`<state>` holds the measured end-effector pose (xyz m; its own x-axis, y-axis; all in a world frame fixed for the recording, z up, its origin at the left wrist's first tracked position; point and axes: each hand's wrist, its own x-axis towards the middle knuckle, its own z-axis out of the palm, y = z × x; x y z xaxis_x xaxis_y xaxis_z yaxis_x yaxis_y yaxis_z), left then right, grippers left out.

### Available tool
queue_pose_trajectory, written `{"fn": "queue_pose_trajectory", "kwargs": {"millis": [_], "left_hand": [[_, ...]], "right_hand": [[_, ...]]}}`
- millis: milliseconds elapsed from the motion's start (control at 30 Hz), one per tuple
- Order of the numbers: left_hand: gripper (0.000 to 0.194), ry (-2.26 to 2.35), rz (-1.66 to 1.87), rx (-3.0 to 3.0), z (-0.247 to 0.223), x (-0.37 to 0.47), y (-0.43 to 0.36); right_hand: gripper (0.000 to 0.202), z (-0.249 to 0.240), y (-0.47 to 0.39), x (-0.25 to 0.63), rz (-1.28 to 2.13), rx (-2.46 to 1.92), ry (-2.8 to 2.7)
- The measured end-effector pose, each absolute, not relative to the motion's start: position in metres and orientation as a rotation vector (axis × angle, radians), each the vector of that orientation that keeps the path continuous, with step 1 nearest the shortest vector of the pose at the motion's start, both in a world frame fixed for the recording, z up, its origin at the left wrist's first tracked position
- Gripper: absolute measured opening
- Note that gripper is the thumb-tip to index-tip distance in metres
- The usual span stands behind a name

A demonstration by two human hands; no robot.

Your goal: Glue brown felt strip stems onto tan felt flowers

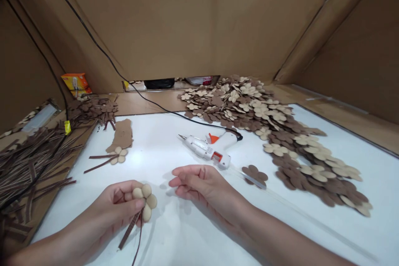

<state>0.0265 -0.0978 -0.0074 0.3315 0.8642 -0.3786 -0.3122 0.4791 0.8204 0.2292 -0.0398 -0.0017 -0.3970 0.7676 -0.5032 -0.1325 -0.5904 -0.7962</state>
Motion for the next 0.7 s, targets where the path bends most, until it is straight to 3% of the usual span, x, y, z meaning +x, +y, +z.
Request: {"fn": "queue_pose_trajectory", "kwargs": {"millis": [700], "left_hand": [[0.010,0.897,0.874,0.706,-0.0059,0.0271,-0.0979]], "right_hand": [[0.021,0.0003,-0.0427,0.2296,2.062,-1.019,-1.036]]}}
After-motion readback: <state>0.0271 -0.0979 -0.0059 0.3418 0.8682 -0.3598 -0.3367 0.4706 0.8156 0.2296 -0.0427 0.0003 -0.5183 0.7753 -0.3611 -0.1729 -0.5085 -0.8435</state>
